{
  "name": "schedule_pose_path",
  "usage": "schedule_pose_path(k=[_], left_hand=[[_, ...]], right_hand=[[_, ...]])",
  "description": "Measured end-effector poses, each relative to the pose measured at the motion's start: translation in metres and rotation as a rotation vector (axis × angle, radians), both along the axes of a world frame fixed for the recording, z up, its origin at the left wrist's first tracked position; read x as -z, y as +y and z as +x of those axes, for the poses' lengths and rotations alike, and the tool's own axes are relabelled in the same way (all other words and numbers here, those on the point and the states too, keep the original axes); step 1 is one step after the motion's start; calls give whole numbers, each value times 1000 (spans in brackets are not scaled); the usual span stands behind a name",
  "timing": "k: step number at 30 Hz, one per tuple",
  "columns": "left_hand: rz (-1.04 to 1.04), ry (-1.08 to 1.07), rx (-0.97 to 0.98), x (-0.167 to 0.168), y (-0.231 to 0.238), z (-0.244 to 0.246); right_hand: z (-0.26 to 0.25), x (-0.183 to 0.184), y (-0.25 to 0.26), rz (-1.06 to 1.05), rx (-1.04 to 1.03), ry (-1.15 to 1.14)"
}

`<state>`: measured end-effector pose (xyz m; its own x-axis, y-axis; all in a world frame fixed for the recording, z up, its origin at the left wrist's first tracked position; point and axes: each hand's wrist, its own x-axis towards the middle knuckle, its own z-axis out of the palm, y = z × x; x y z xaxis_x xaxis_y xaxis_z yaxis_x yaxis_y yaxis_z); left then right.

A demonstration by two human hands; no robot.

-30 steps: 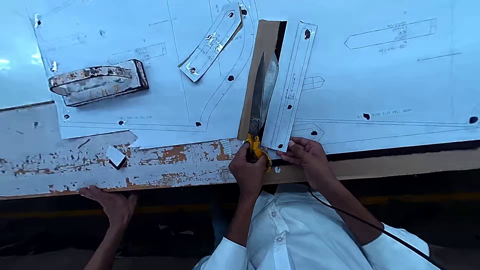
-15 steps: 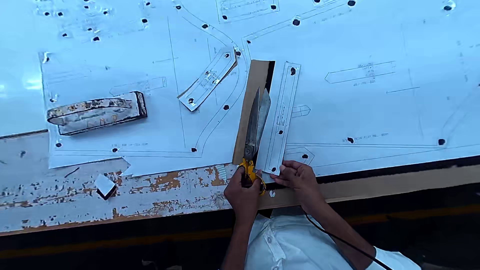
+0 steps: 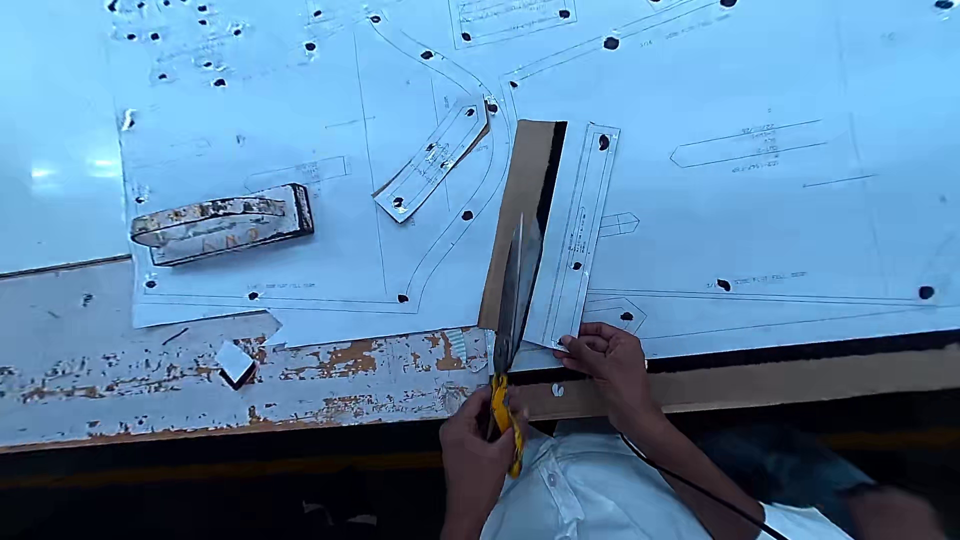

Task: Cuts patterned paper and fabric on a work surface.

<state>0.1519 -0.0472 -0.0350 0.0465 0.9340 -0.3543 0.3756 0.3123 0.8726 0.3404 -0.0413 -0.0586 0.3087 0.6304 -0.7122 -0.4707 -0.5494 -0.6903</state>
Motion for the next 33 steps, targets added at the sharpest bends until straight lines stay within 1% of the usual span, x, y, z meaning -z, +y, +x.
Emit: schedule_pose_path(k=[2, 3, 6, 8, 12, 16, 20, 23, 27, 33], left_hand=[[-94, -64, 71, -16, -18, -23], [-128, -51, 127, -22, -26, -36], [-230, 121, 310, -39, -44, -67], [-315, 200, 391, -50, -51, -81], [-435, 238, 459, -55, -59, -93], [-464, 182, 459, -49, -58, -86], [-433, 119, 445, -32, -44, -61], [-453, 90, 393, -19, -34, -38], [-462, 95, 349, -6, -26, -18], [-436, 134, 365, -1, -23, -17]], right_hand=[[1, -2, 0, 6, 5, 18], [2, -4, -1, 2, 3, 27], [5, -6, 0, 10, 0, 47], [6, -7, 0, 16, 2, 58], [8, -6, 1, 44, 5, 74], [11, -6, 1, 41, 12, 70], [12, -6, 2, 26, 7, 72], [12, -5, 5, 9, 17, 74], [12, -7, 8, 12, 33, 99], [8, -12, 16, -31, 85, 120]])
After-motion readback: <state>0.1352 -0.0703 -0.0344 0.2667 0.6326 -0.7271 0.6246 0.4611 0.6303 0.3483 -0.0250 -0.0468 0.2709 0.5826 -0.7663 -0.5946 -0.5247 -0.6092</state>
